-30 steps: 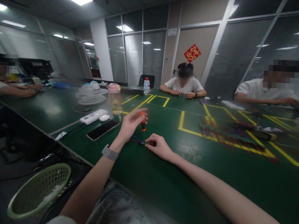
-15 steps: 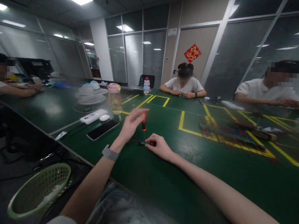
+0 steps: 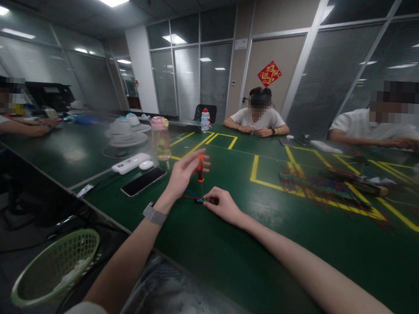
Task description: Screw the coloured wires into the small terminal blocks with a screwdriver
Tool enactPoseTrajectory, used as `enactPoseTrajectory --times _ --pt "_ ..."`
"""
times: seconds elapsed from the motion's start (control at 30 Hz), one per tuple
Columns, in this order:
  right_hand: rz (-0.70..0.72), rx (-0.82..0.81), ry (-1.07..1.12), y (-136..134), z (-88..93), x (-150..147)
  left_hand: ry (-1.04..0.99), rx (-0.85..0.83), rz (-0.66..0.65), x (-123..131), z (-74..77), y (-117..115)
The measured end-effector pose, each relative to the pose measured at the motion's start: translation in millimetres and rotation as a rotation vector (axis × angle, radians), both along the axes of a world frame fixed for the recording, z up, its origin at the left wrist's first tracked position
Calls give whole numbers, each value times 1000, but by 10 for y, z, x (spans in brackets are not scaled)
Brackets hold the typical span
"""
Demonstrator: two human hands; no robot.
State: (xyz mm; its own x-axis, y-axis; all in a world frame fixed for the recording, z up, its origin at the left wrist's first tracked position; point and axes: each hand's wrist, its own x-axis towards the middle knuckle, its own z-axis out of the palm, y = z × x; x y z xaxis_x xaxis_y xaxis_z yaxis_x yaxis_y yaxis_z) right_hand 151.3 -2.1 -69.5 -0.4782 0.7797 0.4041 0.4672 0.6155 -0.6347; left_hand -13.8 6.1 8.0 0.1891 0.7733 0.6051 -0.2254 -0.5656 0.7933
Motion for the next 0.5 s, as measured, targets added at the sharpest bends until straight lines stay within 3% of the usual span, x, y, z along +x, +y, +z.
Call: enactPoseTrajectory --times 0.13,0.27,0.33,0.5 --pt "-1 0 -2 -3 4 2 73 77 159 -9 5 -6" --pt "-3 -3 0 2 0 3 34 22 -4 4 5 -12" --pt "-2 -3 -1 7 -4 5 17 -5 -27 12 4 -15" --pt "4 6 0 6 -8 2 100 93 177 -3 5 -8"
